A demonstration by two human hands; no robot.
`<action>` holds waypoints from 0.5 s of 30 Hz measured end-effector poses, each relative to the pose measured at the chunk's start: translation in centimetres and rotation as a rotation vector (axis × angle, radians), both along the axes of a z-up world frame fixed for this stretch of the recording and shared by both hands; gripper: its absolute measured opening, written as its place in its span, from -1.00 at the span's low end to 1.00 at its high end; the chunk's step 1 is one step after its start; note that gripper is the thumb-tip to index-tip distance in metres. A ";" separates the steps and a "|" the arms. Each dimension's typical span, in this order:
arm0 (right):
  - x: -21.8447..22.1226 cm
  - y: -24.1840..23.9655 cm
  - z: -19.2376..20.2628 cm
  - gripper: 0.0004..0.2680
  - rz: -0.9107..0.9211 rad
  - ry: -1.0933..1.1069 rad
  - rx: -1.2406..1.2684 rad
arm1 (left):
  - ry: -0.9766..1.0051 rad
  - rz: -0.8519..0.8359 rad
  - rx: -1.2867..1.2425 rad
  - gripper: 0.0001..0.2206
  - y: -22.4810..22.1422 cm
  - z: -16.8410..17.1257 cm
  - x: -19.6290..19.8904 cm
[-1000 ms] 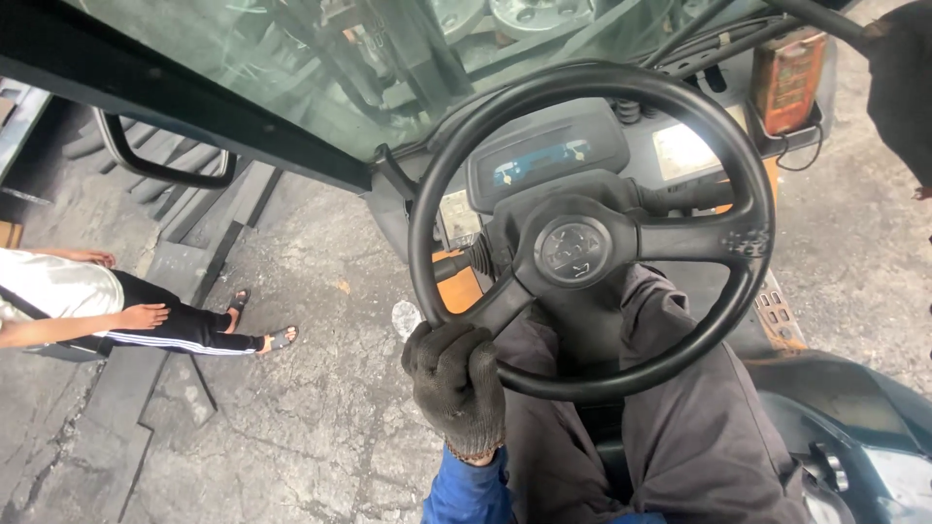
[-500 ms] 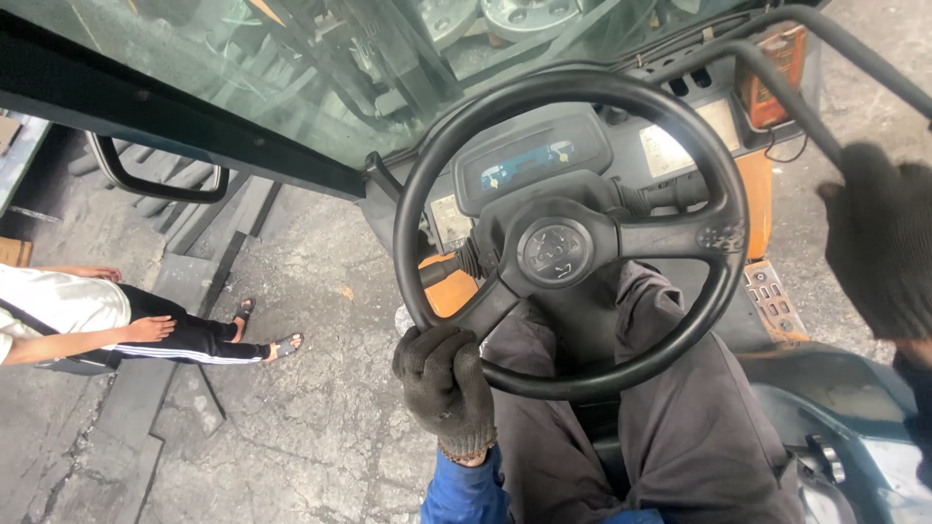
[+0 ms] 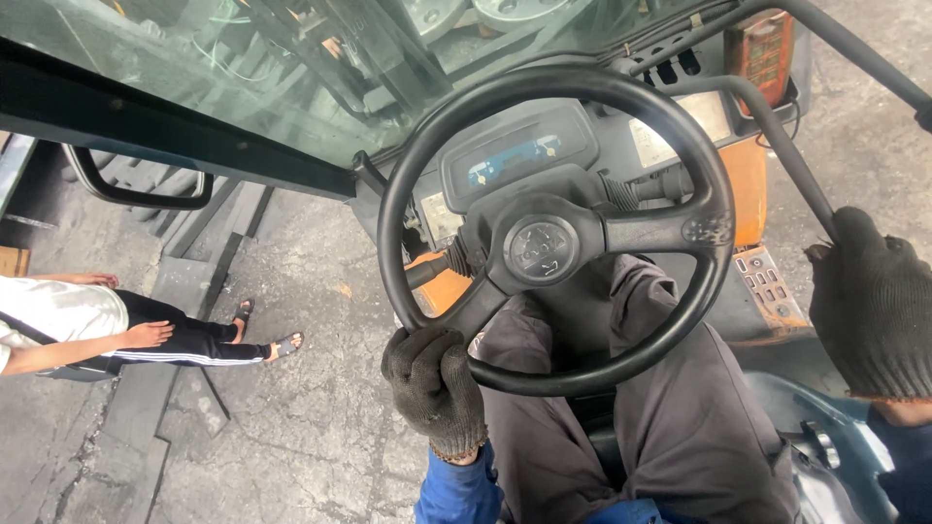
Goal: Operating a forklift by steering and manipulating control levers
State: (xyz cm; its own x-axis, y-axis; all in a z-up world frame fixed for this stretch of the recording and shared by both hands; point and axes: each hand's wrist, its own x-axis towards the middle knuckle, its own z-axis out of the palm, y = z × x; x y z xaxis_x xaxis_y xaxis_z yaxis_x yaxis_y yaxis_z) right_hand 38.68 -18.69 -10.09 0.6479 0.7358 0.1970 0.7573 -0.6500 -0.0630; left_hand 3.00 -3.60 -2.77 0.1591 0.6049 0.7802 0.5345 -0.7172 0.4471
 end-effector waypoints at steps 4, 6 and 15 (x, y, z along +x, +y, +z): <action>-0.1 -0.6 -1.7 -0.89 -0.047 -0.119 -0.050 | -0.031 0.008 -0.008 -0.88 -0.2 -0.1 0.1; -0.1 -0.6 -1.5 -0.89 -0.045 -0.167 -0.062 | -0.027 0.001 0.017 -0.90 0.1 0.1 0.2; -0.2 -0.7 -1.2 -0.89 -0.058 -0.178 -0.121 | -0.023 -0.017 0.007 -0.85 0.0 0.6 0.3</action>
